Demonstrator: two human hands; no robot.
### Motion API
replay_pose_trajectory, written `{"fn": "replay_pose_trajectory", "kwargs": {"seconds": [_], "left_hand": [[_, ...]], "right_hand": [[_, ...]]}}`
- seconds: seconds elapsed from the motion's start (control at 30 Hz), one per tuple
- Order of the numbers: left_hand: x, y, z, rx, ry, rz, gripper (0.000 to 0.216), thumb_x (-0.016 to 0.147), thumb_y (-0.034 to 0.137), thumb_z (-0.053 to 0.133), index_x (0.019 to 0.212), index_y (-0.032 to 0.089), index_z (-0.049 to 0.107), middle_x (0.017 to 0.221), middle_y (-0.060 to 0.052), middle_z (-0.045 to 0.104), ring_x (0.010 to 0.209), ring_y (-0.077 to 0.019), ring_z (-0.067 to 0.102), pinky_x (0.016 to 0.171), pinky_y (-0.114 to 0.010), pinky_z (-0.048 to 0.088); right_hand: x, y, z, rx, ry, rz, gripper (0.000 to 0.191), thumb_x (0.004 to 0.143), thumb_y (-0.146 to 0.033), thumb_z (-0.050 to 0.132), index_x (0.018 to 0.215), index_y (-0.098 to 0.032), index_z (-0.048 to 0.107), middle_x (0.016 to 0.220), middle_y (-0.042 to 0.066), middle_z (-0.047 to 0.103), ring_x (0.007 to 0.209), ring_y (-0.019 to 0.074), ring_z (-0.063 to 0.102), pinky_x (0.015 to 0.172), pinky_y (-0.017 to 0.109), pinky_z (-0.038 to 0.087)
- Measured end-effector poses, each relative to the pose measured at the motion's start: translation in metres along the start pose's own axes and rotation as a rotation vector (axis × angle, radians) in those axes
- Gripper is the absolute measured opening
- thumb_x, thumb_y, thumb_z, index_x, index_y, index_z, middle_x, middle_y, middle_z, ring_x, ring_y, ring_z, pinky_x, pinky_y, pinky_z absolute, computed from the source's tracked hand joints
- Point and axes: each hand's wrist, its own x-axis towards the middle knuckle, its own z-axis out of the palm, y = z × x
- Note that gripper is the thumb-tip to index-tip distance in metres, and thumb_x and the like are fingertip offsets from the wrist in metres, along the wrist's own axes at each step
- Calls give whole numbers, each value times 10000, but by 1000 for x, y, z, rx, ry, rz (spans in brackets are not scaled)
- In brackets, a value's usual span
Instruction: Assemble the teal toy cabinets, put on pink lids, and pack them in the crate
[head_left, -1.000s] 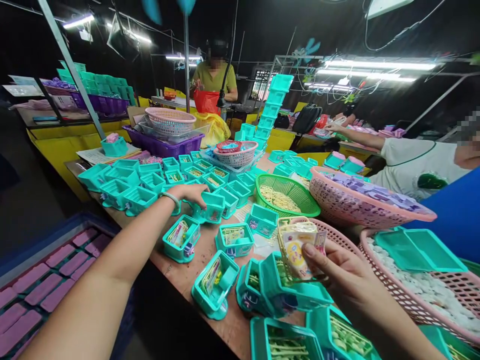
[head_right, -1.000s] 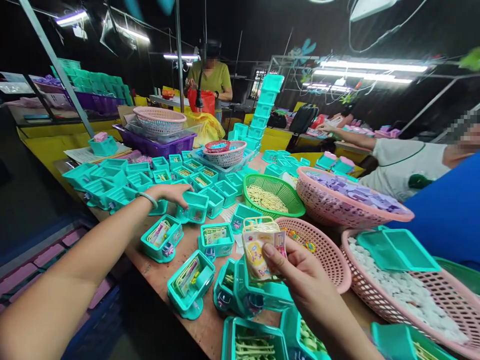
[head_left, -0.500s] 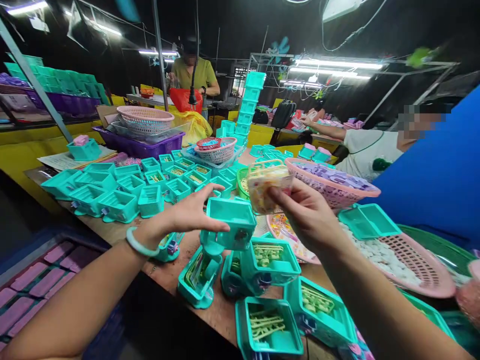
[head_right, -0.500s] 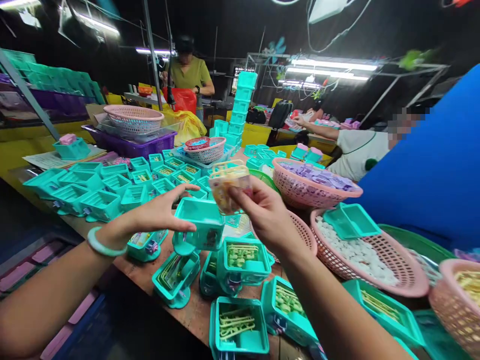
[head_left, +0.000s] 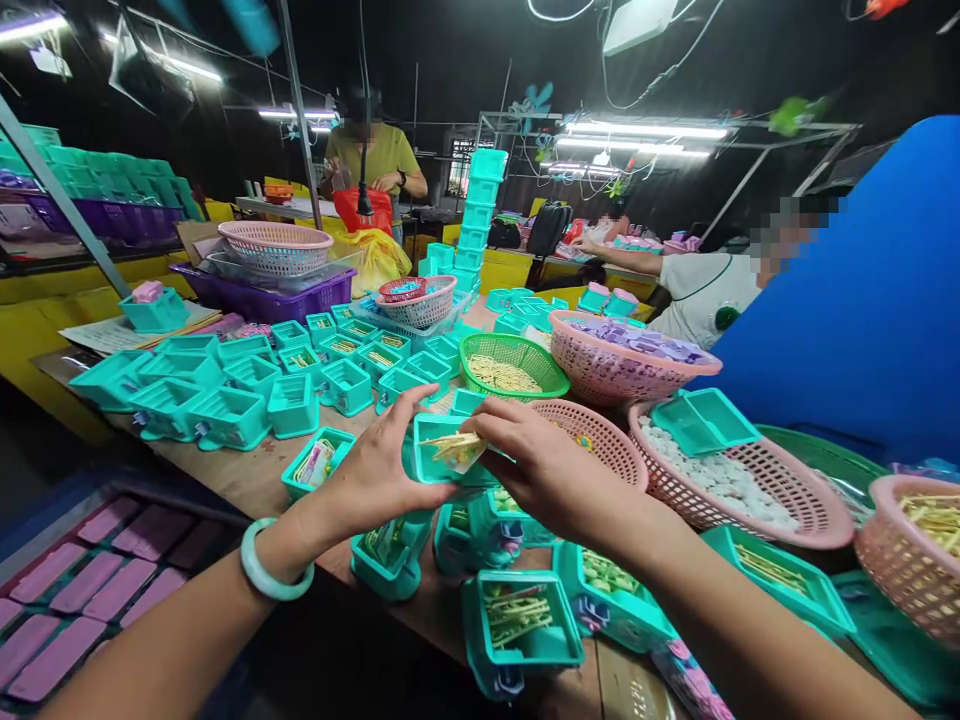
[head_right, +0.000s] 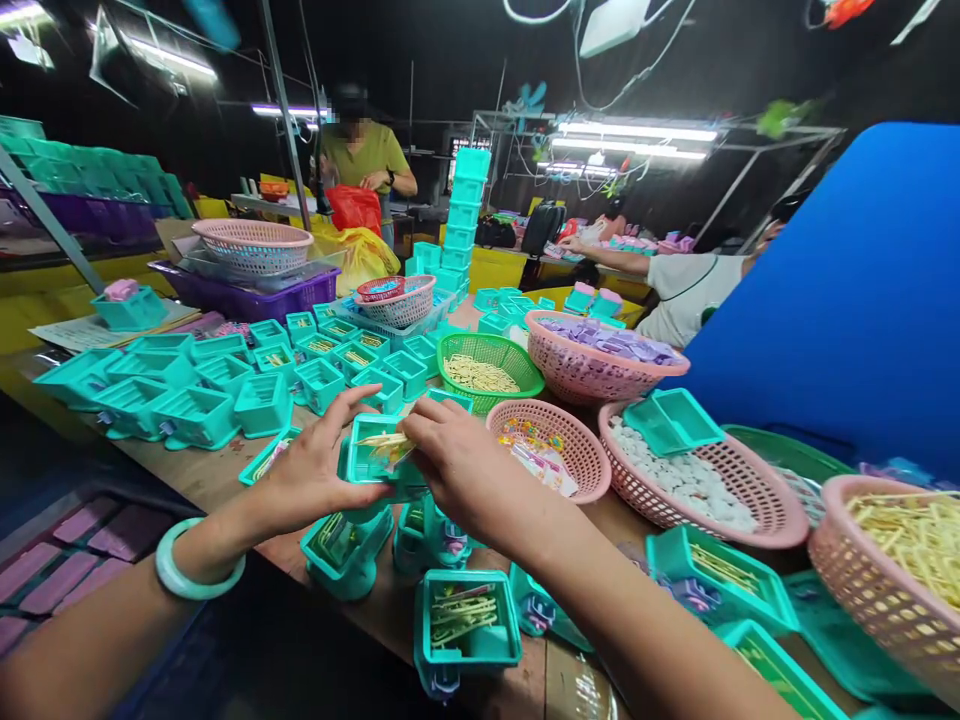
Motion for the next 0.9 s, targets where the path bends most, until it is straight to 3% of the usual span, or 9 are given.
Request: {"fn": "replay_pose_trajectory", "kwargs": {"seconds": [0.13,0.27,0.33,0.43,0.53,0.63,0.7,0.8,0.9], "left_hand": [[2,5,11,82,28,96,954,687,345,909,1487,284,393,1392,-100,607,1318,-335,587,1129,-520,484],[6,15,18,117,49,161,915,693,314,904,1466,293,416,1402,-92,608,1296,-322,599,1118,-511,498],[9,21,18,122,65,150,900,690,302,895,1461,304,429,1430,-87,598,1308,-334,590,1124,-531,489],[13,29,20,52,55,99,934,685,371,896,1483,315,415,1488,-96,564,1359,-371,556,1133,-571,472],[17,42,26,-101,53,78,991,672,440,904,1509,314,390,1512,-106,551,1413,-384,515,1151,-561,462],[24,58,38,-195,57,86,1001,645,451,920,1496,299,414,1522,-105,550,1436,-376,496,1162,-530,462],[30,67,47,-248,53,86,974,641,459,920,1472,286,443,1525,-103,548,1440,-367,493,1179,-524,443],[39,77,63,-325,51,90,904,648,469,916,1422,280,490,1510,-99,559,1445,-357,483,1210,-537,393],[47,83,79,-350,33,77,822,664,479,905,1366,280,525,1450,-92,601,1402,-362,521,1196,-569,391]], "right_hand": [[-7,2,10,-83,-24,75,209,910,-7,530,849,-207,521,932,49,591,813,189,536,724,333,449],[-12,6,26,-207,21,127,208,881,5,505,904,-199,538,964,88,593,834,226,501,762,393,469],[-16,8,25,-170,56,108,241,881,0,487,1018,-182,565,1039,117,608,911,251,525,827,436,506],[-27,10,12,21,165,67,501,881,-26,491,1359,-177,487,1297,149,592,1202,277,551,1033,499,510],[-45,13,-5,162,218,69,674,985,-129,460,1612,-275,259,1639,107,399,1550,268,326,1252,552,336],[-65,20,-17,215,144,74,612,1085,-285,373,1660,-361,180,1745,21,221,1630,257,116,1304,587,195],[-77,25,-23,224,147,79,646,1079,-413,438,1662,-385,161,1762,6,124,1633,282,41,1299,618,147],[-95,31,-30,152,173,118,832,945,-529,683,1640,-419,239,1766,22,91,1628,350,34,1274,681,131],[-111,37,-37,140,240,128,773,903,-470,761,1582,-384,402,1729,87,264,1593,346,248,1263,644,243]]}}
